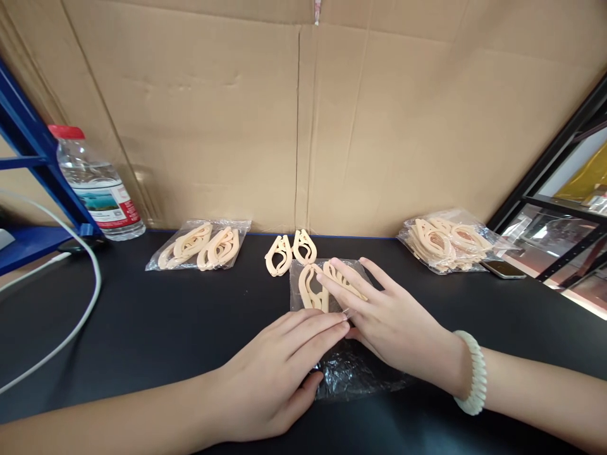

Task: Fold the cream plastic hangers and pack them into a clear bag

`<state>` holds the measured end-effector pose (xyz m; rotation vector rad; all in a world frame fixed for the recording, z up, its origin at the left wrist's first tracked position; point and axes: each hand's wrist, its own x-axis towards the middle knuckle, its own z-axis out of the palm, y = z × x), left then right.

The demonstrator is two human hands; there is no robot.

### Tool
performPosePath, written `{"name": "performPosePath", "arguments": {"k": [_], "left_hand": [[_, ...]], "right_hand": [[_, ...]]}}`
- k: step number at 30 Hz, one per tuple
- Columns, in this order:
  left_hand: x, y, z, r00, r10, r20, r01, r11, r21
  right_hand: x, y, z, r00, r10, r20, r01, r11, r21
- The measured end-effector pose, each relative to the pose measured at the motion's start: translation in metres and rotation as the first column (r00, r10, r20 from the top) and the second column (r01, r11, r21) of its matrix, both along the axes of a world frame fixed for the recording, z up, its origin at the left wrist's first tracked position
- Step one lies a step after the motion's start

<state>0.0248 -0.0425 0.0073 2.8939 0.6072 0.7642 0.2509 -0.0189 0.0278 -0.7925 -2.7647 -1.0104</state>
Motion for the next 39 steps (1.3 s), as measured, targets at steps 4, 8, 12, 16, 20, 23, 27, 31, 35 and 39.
{"name": "performPosePath", "arguments": {"k": [4,8,12,16,20,23,27,31,35,39], "left_hand": [[0.000,0.000,-0.001,1.000,0.003,0.004,-0.003,1.000,0.006],[0.001,0.001,0.000,1.000,-0.001,0.012,0.001,1.000,-0.003],[0.001,0.001,0.000,1.000,0.004,0.003,-0.004,1.000,-0.015],[0.001,0.001,0.000,1.000,0.010,-0.003,-0.010,1.000,-0.017],[0.001,0.001,0.001,1.000,0.000,0.004,0.000,1.000,-0.030],[0.002,0.001,0.002,1.000,-0.020,0.001,0.020,0.999,-0.040],[0.004,0.002,0.005,0.998,-0.053,-0.044,0.051,0.997,-0.058],[0.005,0.002,0.006,0.996,-0.058,-0.061,0.055,0.996,-0.064],[0.004,0.002,0.006,0.996,-0.057,-0.067,0.052,0.996,-0.074],[0.004,0.002,0.006,0.996,-0.054,-0.072,0.048,0.996,-0.079]], "right_hand": [[-0.001,0.001,-0.001,1.000,-0.010,0.002,0.010,0.999,0.033],[-0.004,0.004,-0.005,0.999,-0.009,-0.032,0.011,0.999,0.035],[-0.005,0.002,-0.002,0.995,0.012,-0.099,-0.013,1.000,-0.009],[-0.001,-0.003,0.012,0.920,0.310,-0.238,-0.359,0.913,-0.195],[0.012,0.012,0.030,0.708,0.380,-0.595,-0.587,0.785,-0.197],[0.019,0.045,0.038,0.761,0.197,-0.618,-0.459,0.836,-0.299],[0.018,0.088,0.029,0.917,0.187,-0.352,-0.354,0.787,-0.505],[0.010,0.108,0.017,0.970,0.161,-0.182,-0.238,0.789,-0.566],[0.004,0.112,0.017,0.974,0.156,-0.165,-0.222,0.804,-0.552],[0.003,0.112,0.019,0.972,0.170,-0.164,-0.234,0.776,-0.585]]}}
